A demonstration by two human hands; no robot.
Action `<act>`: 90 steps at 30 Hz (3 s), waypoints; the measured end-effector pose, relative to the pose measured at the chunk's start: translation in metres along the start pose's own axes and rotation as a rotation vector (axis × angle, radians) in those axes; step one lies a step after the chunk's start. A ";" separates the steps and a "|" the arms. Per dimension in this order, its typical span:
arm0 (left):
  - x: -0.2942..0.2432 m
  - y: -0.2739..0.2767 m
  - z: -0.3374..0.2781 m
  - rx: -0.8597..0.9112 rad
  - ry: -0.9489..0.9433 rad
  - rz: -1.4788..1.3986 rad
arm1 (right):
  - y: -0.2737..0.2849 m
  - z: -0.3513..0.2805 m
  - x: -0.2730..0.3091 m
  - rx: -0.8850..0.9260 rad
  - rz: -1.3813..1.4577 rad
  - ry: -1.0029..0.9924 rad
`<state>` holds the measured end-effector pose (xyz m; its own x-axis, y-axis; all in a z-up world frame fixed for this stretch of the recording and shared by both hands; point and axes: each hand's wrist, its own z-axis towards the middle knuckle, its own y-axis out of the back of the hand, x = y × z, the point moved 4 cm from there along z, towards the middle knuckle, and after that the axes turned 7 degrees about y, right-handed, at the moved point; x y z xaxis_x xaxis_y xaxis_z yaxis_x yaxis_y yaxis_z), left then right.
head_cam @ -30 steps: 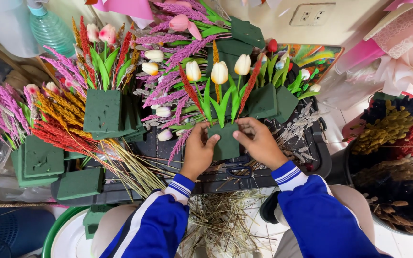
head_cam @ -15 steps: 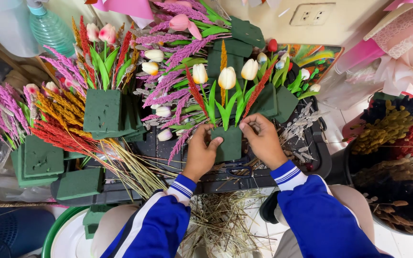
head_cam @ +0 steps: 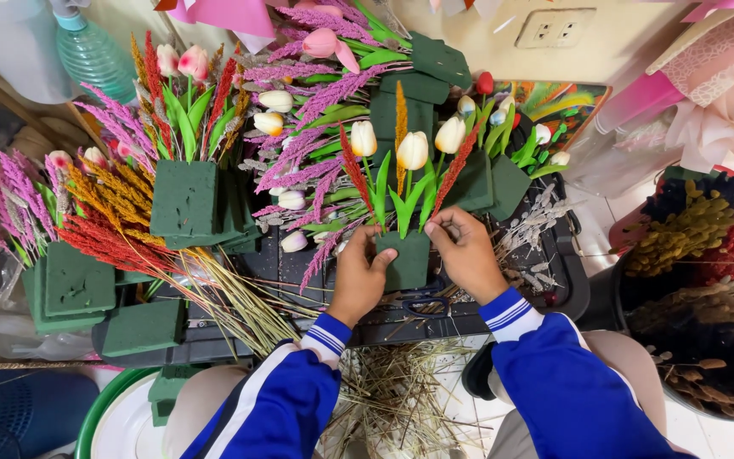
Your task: The person arranges artificial flowers and dried grass into a green foam block. They use scissors to trim the stems of the dried grass and insert them into the foam alongside the flowers.
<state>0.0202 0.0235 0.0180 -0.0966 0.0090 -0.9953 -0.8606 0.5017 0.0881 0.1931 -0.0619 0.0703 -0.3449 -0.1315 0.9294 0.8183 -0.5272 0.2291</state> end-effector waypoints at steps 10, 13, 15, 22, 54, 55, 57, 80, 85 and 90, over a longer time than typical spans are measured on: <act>0.006 0.000 0.000 -0.001 0.023 0.024 | 0.000 -0.002 -0.003 0.007 -0.010 -0.022; 0.002 0.001 -0.001 -0.011 0.016 0.044 | 0.001 -0.001 -0.005 0.013 -0.016 -0.017; 0.005 -0.001 0.001 -0.014 0.016 0.041 | 0.002 0.001 -0.004 0.010 -0.009 -0.007; 0.010 0.004 0.008 -0.091 -0.001 0.085 | 0.003 -0.001 -0.018 0.191 -0.122 -0.147; -0.045 0.048 -0.055 -0.206 -0.060 0.172 | -0.015 0.001 -0.065 0.294 -0.487 -0.372; -0.045 0.054 -0.055 -0.234 -0.064 0.192 | -0.012 0.000 -0.063 0.277 -0.512 -0.379; -0.057 0.065 -0.055 -0.256 -0.048 0.189 | -0.010 -0.003 -0.055 0.275 -0.525 -0.369; -0.021 0.046 -0.030 -0.211 0.024 0.244 | -0.023 -0.010 -0.057 0.218 -0.199 -0.188; -0.022 0.046 -0.032 -0.186 0.029 0.251 | -0.025 -0.011 -0.068 0.220 -0.211 -0.202; -0.019 0.050 -0.035 -0.195 0.042 0.245 | -0.025 -0.005 -0.100 0.231 -0.207 -0.235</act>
<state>-0.0388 0.0186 0.0426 -0.3304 0.0714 -0.9411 -0.8883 0.3134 0.3356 0.2048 -0.0399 -0.0299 -0.4210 0.1677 0.8914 0.8335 -0.3161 0.4532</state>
